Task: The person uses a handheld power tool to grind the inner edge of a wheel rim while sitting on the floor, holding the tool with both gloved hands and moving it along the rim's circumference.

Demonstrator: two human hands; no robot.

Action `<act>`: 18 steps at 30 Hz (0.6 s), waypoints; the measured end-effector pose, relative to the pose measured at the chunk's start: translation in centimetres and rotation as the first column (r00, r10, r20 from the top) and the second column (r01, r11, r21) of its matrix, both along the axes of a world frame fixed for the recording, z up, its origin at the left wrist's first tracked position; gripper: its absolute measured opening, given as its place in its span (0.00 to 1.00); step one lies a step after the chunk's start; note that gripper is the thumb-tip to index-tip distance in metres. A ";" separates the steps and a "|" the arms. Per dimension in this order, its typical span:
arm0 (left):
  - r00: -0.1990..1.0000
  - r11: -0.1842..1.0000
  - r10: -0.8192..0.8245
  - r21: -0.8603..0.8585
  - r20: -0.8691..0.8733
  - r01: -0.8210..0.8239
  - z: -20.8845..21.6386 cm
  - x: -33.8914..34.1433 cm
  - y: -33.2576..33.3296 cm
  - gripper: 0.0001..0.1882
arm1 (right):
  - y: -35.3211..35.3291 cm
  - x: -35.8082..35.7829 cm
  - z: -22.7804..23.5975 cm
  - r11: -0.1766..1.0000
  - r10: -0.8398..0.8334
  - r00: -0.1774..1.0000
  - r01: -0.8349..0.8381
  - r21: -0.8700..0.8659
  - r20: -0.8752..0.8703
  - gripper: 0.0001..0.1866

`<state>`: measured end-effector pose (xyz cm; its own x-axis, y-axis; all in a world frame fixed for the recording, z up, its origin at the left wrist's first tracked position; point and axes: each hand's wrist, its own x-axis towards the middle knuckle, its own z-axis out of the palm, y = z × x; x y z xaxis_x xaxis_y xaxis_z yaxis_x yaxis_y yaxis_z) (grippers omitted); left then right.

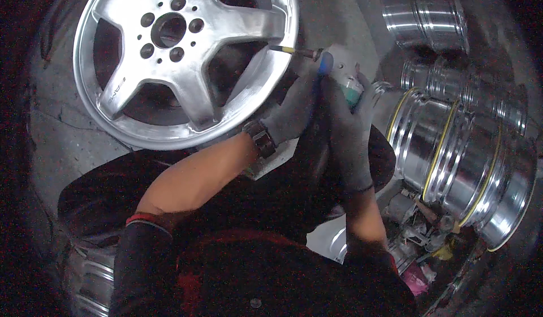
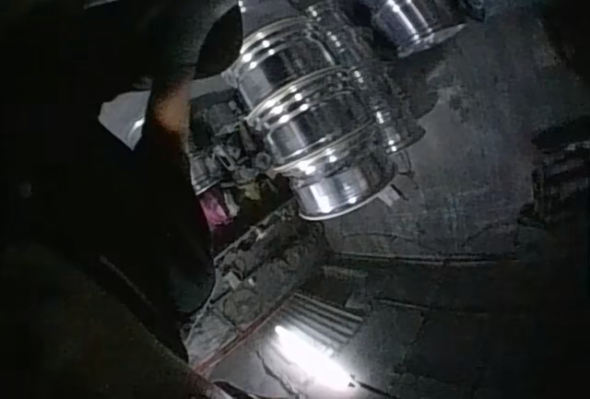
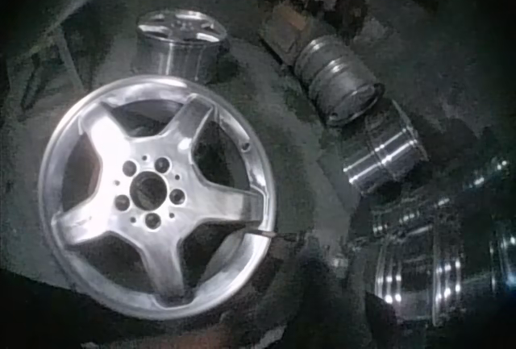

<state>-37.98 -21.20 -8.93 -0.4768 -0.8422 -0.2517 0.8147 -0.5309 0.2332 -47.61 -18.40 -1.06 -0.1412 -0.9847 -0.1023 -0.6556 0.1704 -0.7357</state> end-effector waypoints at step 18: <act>0.999 0.999 -0.039 0.036 0.026 0.038 -0.6 1.3 2.2 0.28 | 2.0 2.3 -1.0 0.998 -0.065 0.894 0.060 0.025 0.444 0.31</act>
<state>-36.63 -18.99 -9.51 -0.5015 -0.8137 -0.2940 0.7871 -0.5702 0.2354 -45.32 -16.44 -2.03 -0.1392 -0.9739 -0.1793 -0.2483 0.2096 -0.9457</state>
